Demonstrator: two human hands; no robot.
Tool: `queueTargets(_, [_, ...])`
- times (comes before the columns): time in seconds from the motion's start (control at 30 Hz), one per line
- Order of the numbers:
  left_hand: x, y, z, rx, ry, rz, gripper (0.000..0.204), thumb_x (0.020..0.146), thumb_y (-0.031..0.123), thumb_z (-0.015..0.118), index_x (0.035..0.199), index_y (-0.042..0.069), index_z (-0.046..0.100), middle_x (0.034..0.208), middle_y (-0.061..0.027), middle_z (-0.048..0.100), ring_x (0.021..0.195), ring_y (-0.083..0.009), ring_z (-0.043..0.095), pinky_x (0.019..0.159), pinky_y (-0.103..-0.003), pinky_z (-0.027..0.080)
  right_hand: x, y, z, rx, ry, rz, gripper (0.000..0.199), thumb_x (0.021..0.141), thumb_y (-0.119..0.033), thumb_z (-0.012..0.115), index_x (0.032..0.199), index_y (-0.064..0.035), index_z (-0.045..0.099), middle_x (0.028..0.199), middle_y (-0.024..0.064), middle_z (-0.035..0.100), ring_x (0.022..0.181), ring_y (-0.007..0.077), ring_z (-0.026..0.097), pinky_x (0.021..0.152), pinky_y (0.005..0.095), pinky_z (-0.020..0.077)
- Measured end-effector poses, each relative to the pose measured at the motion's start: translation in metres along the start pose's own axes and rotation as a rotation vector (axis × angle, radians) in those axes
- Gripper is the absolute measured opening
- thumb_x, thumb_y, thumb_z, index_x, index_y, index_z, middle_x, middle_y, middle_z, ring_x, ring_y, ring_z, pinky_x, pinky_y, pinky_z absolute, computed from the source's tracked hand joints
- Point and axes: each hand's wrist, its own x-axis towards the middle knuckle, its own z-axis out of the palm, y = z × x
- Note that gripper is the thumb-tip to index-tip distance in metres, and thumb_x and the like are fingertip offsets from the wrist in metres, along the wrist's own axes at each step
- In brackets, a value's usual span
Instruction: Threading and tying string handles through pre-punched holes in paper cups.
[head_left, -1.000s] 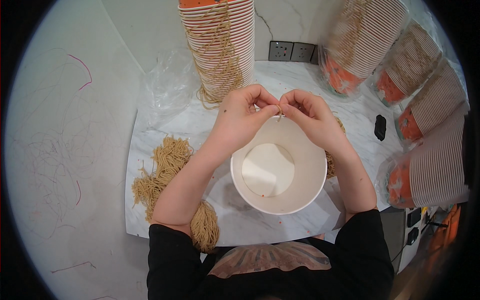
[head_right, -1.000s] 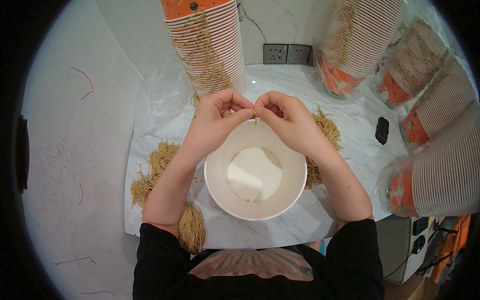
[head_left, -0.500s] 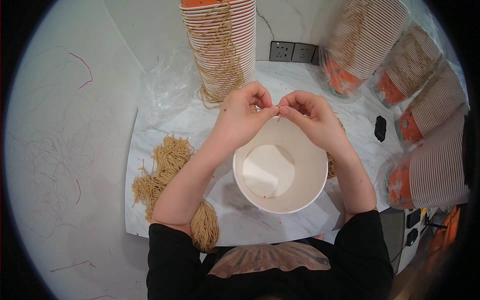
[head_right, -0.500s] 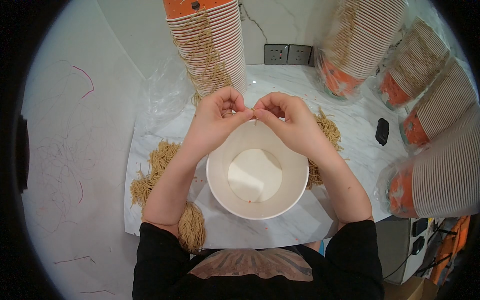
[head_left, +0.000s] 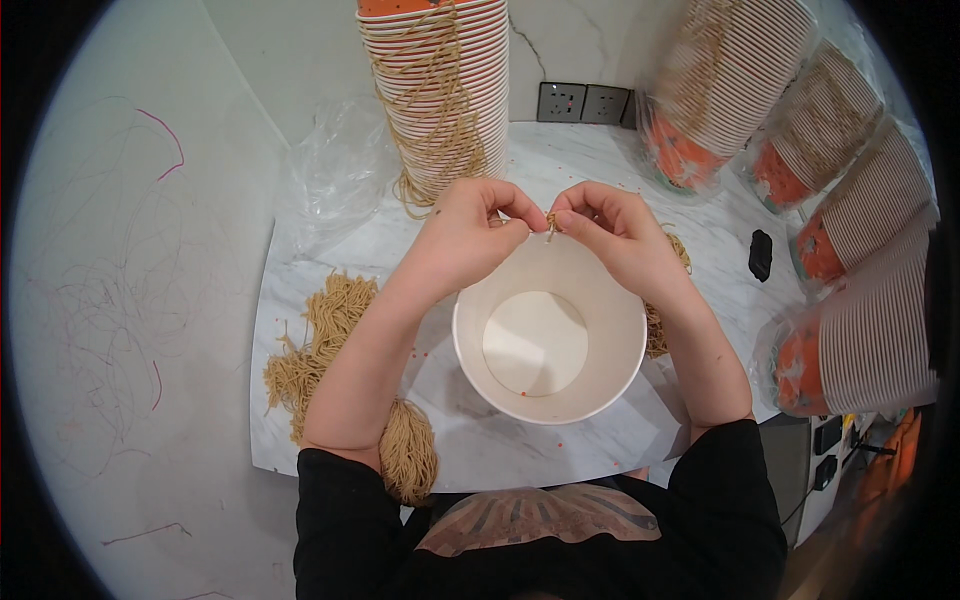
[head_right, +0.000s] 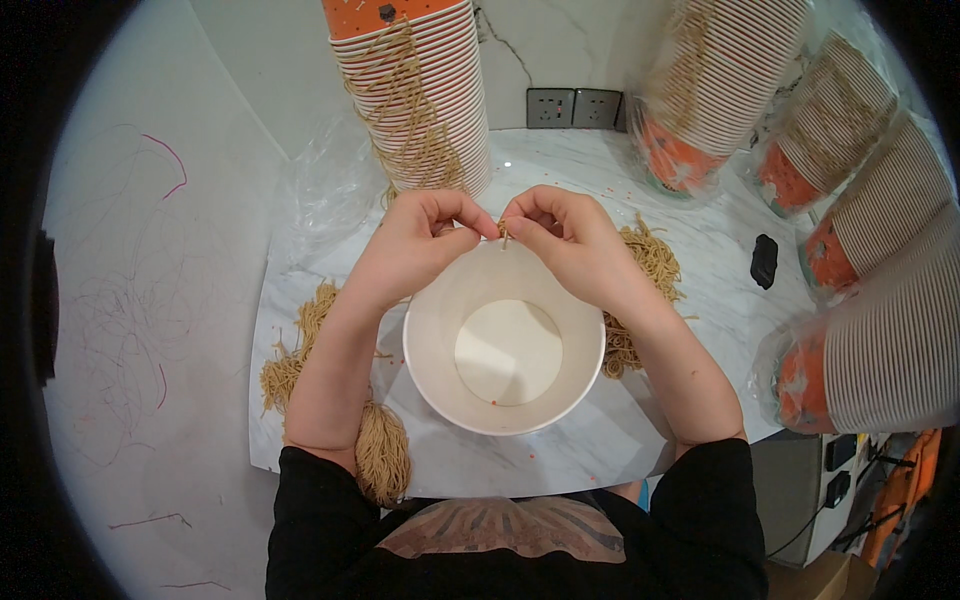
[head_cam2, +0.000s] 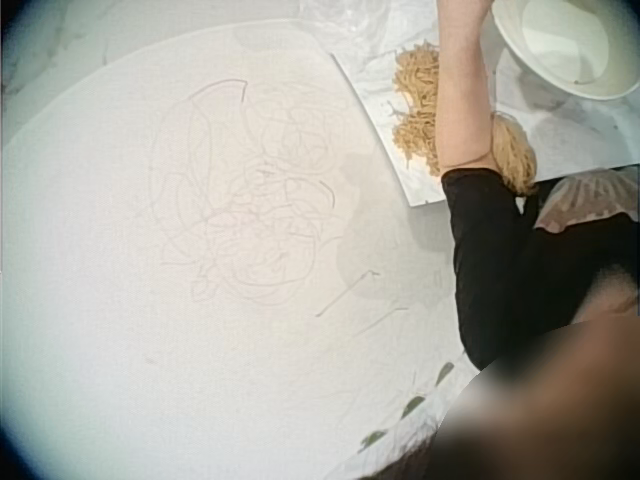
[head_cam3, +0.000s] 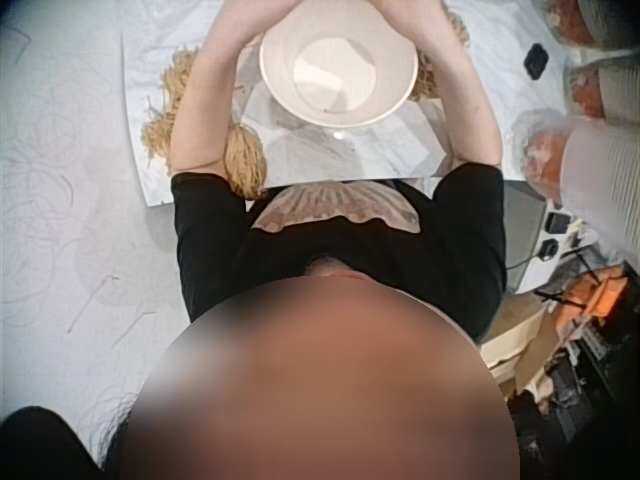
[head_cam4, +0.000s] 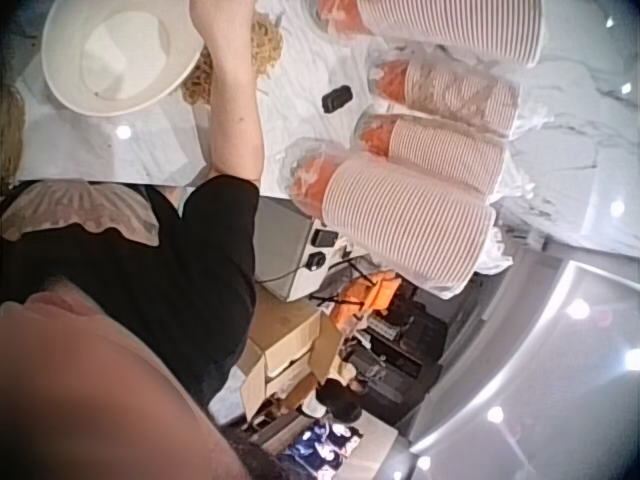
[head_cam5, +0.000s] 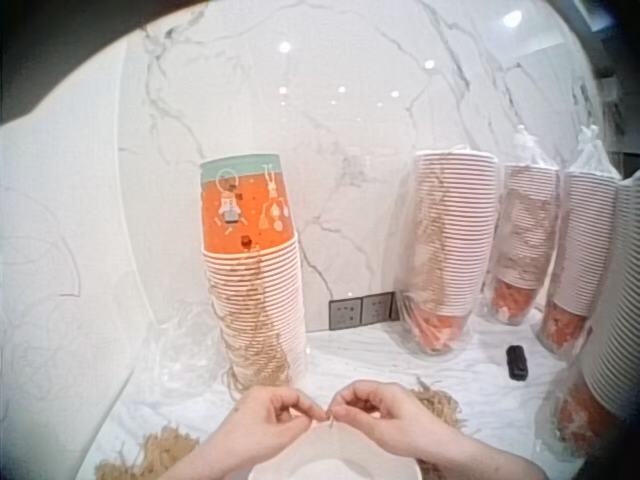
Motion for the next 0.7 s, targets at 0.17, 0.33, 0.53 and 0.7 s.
queueTargets(0.17, [-0.001, 0.004, 0.0, 0.057, -0.038, -0.041, 0.012, 0.085, 0.003, 0.063, 0.092, -0.001, 0.072, 0.069, 0.0021, 0.064, 0.059, -0.0014, 0.057, 0.052, -0.018, 0.041, 0.001, 0.008, -0.001, -0.145, 0.056, -0.14, 0.014, 0.096, -0.012, 0.062, 0.097, 0.0019, 0.065, 0.085, 0.0014, 0.067, 0.076, 0.0072, 0.06, 0.065, 0.0248, 0.0485])
queueTargets(0.33, [0.0, 0.001, -0.005, 0.07, -0.033, -0.056, 0.013, 0.083, 0.007, 0.069, 0.093, 0.001, 0.074, 0.068, 0.0027, 0.064, 0.052, 0.0013, 0.046, 0.049, -0.019, 0.035, -0.003, -0.001, 0.004, -0.314, 0.125, -0.155, 0.014, 0.094, -0.013, 0.065, 0.096, 0.0007, 0.067, 0.086, 0.0055, 0.068, 0.074, 0.012, 0.062, 0.061, 0.0287, 0.048])
queueTargets(0.53, [-0.002, 0.004, -0.004, 0.045, -0.023, -0.041, 0.015, 0.076, 0.009, 0.078, 0.09, 0.002, 0.076, 0.07, 0.0066, 0.062, 0.053, 0.0019, 0.034, 0.048, -0.02, 0.026, -0.004, -0.005, 0.005, -0.403, 0.163, -0.156, 0.015, 0.092, -0.013, 0.065, 0.094, 0.0016, 0.067, 0.086, 0.0095, 0.069, 0.073, 0.0183, 0.064, 0.06, 0.0313, 0.0481])
queueTargets(0.7, [0.0, 0.004, -0.003, 0.073, -0.024, -0.011, 0.017, 0.073, 0.014, 0.081, 0.086, 0.003, 0.076, 0.069, 0.0025, 0.063, 0.055, -0.0026, 0.045, 0.051, -0.023, 0.036, -0.004, -0.006, 0.004, -0.406, 0.166, -0.145, 0.015, 0.09, -0.013, 0.065, 0.092, 0.0023, 0.066, 0.085, 0.0112, 0.068, 0.074, 0.0214, 0.065, 0.063, 0.033, 0.0502])
